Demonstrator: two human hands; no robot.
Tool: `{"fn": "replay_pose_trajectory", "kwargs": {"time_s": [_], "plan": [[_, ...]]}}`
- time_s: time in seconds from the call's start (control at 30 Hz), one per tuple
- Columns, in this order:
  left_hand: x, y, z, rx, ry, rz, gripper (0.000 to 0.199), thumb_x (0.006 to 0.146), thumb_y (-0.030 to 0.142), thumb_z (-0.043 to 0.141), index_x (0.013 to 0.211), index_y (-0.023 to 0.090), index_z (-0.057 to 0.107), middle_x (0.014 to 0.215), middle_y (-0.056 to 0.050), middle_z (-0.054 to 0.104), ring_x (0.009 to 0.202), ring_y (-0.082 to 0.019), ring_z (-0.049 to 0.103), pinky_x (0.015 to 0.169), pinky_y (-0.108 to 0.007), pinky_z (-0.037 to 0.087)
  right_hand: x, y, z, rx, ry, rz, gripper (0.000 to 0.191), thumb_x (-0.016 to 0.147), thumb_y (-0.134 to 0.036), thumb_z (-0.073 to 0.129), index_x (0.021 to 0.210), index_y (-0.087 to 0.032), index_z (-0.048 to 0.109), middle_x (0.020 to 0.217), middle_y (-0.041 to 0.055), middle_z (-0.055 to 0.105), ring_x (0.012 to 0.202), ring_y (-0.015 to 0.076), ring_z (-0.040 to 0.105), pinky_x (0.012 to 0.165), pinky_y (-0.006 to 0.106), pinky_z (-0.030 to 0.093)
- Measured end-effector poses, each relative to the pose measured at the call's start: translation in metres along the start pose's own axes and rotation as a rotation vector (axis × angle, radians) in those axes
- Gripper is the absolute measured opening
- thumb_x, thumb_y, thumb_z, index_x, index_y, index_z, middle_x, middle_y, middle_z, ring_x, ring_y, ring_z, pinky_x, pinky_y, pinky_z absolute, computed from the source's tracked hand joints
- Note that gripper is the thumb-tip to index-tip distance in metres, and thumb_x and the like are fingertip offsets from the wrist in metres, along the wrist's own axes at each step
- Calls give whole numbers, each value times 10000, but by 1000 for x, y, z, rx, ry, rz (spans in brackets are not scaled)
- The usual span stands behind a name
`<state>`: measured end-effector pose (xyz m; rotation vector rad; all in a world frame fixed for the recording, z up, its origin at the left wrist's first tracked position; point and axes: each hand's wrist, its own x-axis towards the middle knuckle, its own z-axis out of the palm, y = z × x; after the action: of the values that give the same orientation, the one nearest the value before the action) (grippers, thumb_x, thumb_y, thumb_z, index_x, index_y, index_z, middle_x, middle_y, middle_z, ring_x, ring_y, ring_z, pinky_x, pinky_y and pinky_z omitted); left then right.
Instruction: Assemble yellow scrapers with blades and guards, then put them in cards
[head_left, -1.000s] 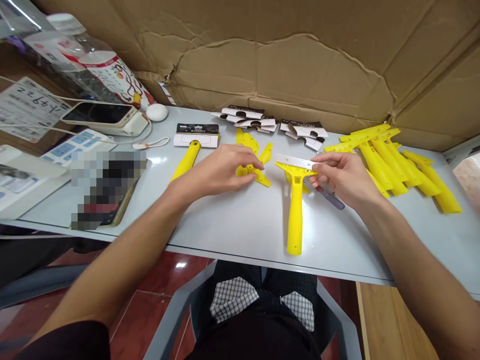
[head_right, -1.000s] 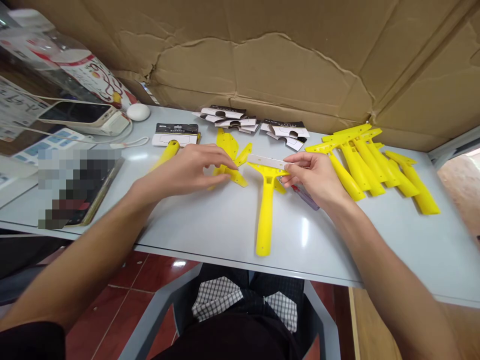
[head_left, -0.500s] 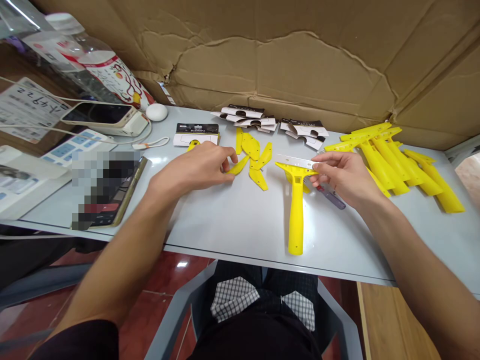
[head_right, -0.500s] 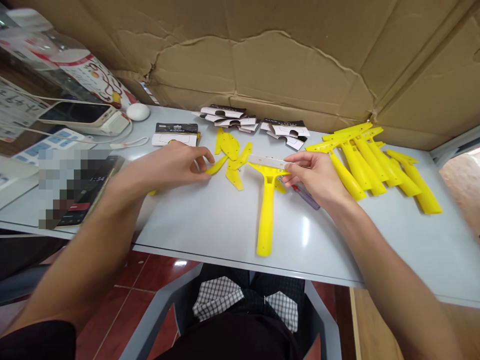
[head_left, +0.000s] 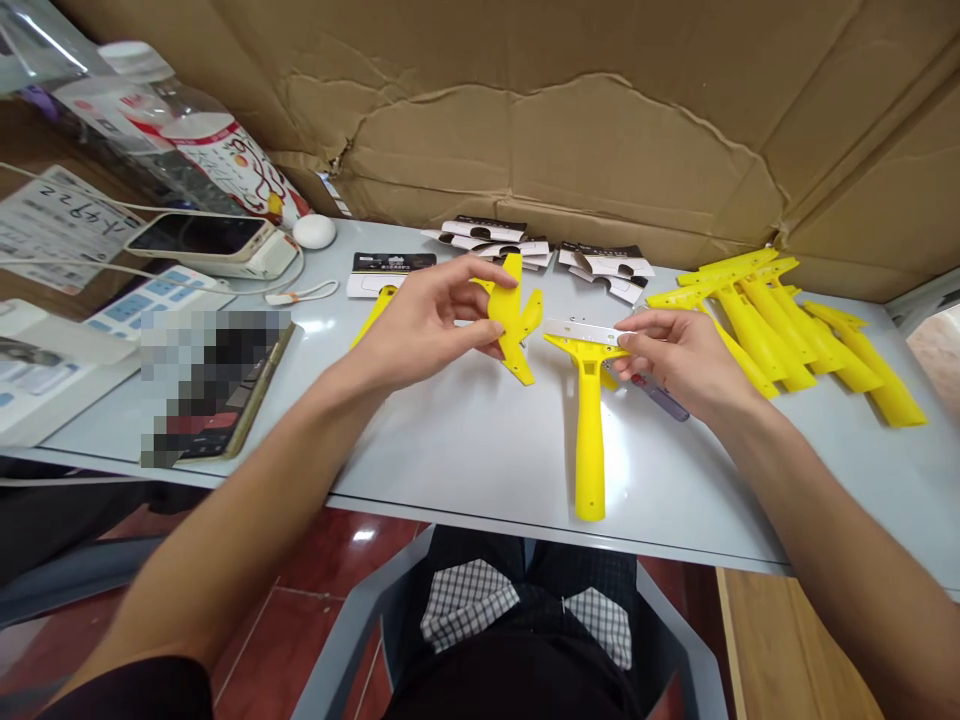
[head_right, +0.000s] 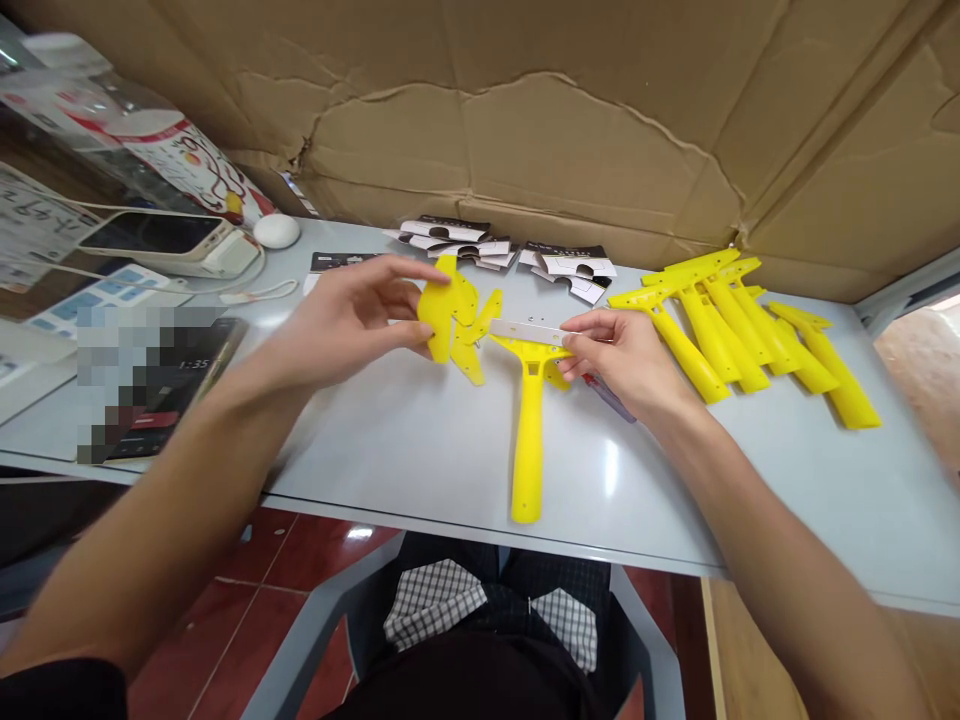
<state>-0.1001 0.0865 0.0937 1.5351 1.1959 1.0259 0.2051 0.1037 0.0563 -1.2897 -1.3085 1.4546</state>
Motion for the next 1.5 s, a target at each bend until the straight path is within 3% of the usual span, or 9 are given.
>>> {"fn": "replay_pose_trajectory", "kwargs": {"time_s": [0.23,0.57,0.73,0.87,1.0,1.1,1.2,1.33,1.5], "plan": [[-1,-5,15,-195,-23,-133,865,721,76,826,1517,301,572,902,1,742,777,-222,806,721,-322,667,-1,-1,4,46,-11,-13,296,745,-288,979,939,-178,784,754,53,770,625,181,746,600,308,626],[6,-19,29,-230,45,-4,407,839,311,855,998,273,482,796,31,705,716,-181,763,693,-307,643,-8,-12,17,-5,8,53,106,859,-119,852,891,-186,777,702,55,784,591,170,758,588,267,633],[7,-20,32,-132,160,111,270,815,262,907,825,222,641,905,-24,725,798,-139,678,714,-247,571,-9,-14,18,-4,28,73,138,909,-43,763,897,-180,770,700,57,785,585,158,758,580,244,625],[11,-24,28,-285,188,-17,205,786,232,920,784,194,719,738,0,666,640,-99,564,598,-225,477,-9,-13,17,17,26,57,132,896,-50,789,886,-181,777,710,57,786,592,159,756,582,253,635],[11,-28,33,-532,151,-203,268,699,252,981,788,147,751,722,-13,665,645,-95,590,594,-219,470,-9,-14,18,17,26,50,139,904,-39,770,882,-175,778,700,56,784,581,153,752,569,244,627],[6,-29,44,-513,109,-246,283,694,269,991,772,137,753,702,-10,660,630,-95,582,597,-228,473,-8,-13,17,26,10,39,126,909,-51,770,884,-174,778,689,53,781,573,150,749,560,239,620],[0,-29,54,-382,151,-203,261,737,277,978,771,146,754,751,-8,688,649,-87,585,647,-233,498,-7,-11,16,23,-6,21,86,884,-99,822,900,-176,789,670,41,772,570,158,749,559,249,621],[-2,-33,60,-392,202,-212,274,757,302,975,834,143,766,1063,-72,775,840,-133,714,830,-292,599,-7,-8,14,25,-20,6,120,836,-159,885,902,-188,789,685,41,779,594,170,756,582,274,639],[0,-40,59,-559,152,-237,235,813,270,937,829,127,751,963,-76,757,904,-169,758,933,-352,649,-6,-5,14,30,-31,-3,108,861,-104,811,916,-193,783,707,48,794,619,169,771,605,268,644]]}}
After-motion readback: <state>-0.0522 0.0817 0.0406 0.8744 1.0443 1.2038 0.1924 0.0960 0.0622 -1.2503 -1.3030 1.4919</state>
